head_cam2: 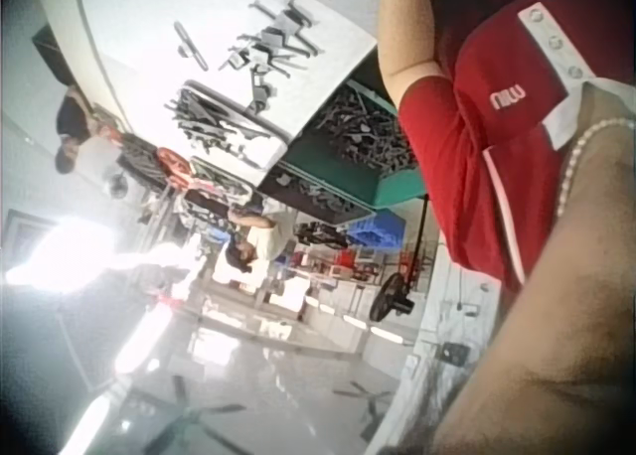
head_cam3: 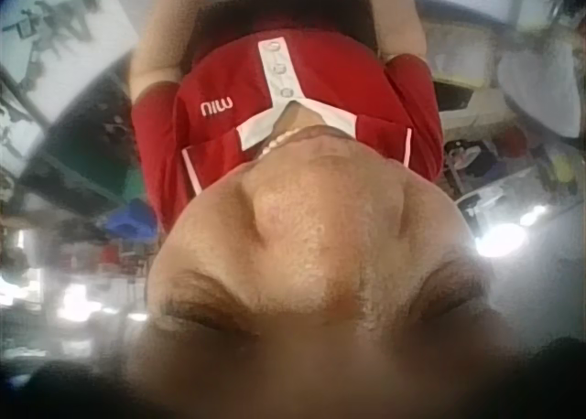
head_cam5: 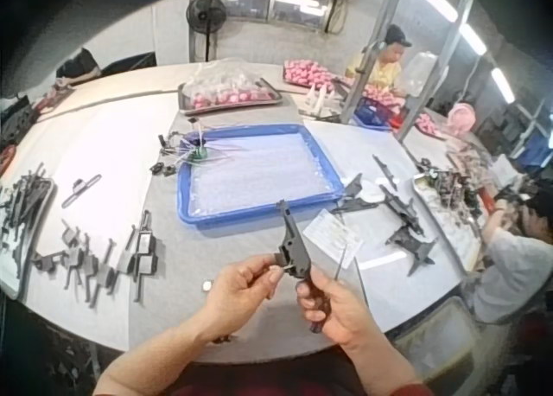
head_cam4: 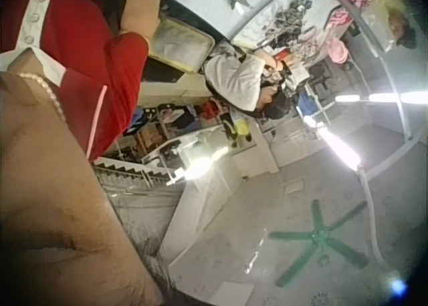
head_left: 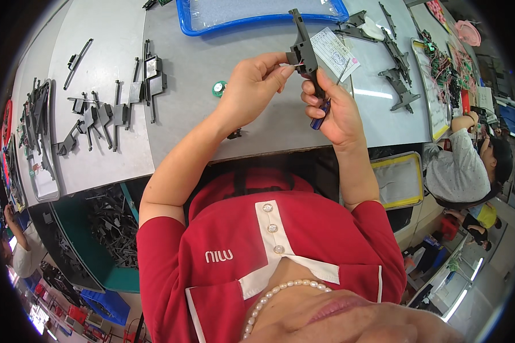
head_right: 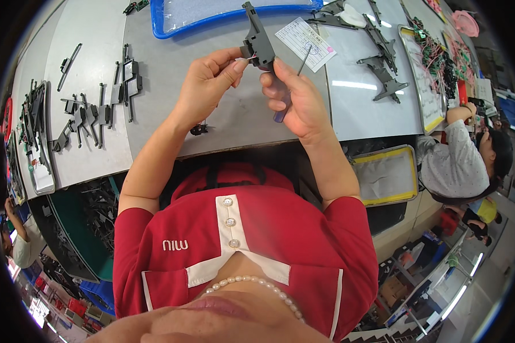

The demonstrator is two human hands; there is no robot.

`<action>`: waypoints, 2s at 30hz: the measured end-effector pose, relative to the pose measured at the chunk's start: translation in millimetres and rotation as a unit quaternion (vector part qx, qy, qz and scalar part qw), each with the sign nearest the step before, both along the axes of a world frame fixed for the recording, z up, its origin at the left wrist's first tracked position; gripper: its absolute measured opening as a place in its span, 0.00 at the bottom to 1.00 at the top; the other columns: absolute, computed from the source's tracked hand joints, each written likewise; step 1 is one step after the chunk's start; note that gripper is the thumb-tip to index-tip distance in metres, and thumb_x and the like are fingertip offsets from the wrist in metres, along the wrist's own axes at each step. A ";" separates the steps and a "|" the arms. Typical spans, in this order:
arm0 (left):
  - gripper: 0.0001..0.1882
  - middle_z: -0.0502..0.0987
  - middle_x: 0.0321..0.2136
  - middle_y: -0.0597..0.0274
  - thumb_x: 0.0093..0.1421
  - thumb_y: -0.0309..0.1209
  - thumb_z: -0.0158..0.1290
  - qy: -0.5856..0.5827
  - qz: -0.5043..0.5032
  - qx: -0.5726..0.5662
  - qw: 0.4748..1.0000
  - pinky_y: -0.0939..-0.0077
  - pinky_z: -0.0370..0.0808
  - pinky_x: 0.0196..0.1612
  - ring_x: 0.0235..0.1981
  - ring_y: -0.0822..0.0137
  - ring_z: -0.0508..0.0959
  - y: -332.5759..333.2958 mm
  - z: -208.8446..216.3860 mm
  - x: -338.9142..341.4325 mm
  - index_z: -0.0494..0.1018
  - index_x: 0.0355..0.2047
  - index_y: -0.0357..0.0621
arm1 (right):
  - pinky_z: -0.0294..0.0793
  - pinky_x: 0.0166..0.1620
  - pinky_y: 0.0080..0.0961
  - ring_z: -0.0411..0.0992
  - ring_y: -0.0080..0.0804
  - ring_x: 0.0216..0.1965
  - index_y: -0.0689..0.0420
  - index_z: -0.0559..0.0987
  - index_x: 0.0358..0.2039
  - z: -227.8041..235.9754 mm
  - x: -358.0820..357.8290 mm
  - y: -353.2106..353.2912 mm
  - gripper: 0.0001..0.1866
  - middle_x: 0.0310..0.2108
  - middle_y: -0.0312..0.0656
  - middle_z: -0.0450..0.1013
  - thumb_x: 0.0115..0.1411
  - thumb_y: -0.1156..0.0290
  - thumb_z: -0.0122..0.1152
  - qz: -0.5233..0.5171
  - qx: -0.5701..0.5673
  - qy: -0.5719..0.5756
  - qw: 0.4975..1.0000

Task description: Assembling small plastic and electronic components using a screwdriver.

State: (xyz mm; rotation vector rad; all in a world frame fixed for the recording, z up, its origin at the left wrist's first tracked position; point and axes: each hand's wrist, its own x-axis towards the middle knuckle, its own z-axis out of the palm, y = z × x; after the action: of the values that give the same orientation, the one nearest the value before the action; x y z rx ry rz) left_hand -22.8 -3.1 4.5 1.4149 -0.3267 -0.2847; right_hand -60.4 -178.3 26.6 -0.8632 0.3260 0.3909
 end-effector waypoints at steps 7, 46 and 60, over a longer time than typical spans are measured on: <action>0.07 0.69 0.17 0.68 0.58 0.28 0.53 -0.191 0.135 0.167 0.958 0.83 0.63 0.21 0.18 0.78 0.64 -5.0 6.0 -5.4 0.73 0.34 0.37 | 0.55 0.22 0.12 0.59 0.16 0.24 0.54 0.73 0.36 -3.5 -2.2 -5.2 0.10 0.24 0.30 0.67 0.62 0.62 0.52 -0.022 -0.001 -0.013 1.000; 0.10 0.70 0.20 0.73 0.57 0.36 0.55 0.147 -0.072 -0.136 0.977 0.89 0.53 0.19 0.18 0.84 0.58 11.2 8.8 -0.4 0.74 0.30 0.42 | 0.49 0.23 0.09 0.55 0.09 0.21 0.56 0.75 0.40 4.6 -1.1 0.0 0.15 0.28 0.26 0.70 0.54 0.64 0.64 0.040 -0.186 -0.173 0.966; 0.09 0.77 0.26 0.63 0.58 0.30 0.54 -0.021 -0.004 -0.024 0.999 0.82 0.69 0.33 0.29 0.77 0.71 7.6 13.7 -3.5 0.75 0.32 0.33 | 0.51 0.23 0.07 0.60 0.07 0.22 0.56 0.74 0.40 9.3 -2.3 1.1 0.12 0.31 0.29 0.74 0.58 0.65 0.60 0.029 -0.182 -0.159 0.970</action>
State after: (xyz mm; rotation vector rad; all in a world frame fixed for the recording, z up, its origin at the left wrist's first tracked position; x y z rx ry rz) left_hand -26.3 4.4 18.2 1.3732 -0.3707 -0.2529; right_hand -62.7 -177.2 35.9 -1.2790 0.0739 0.2427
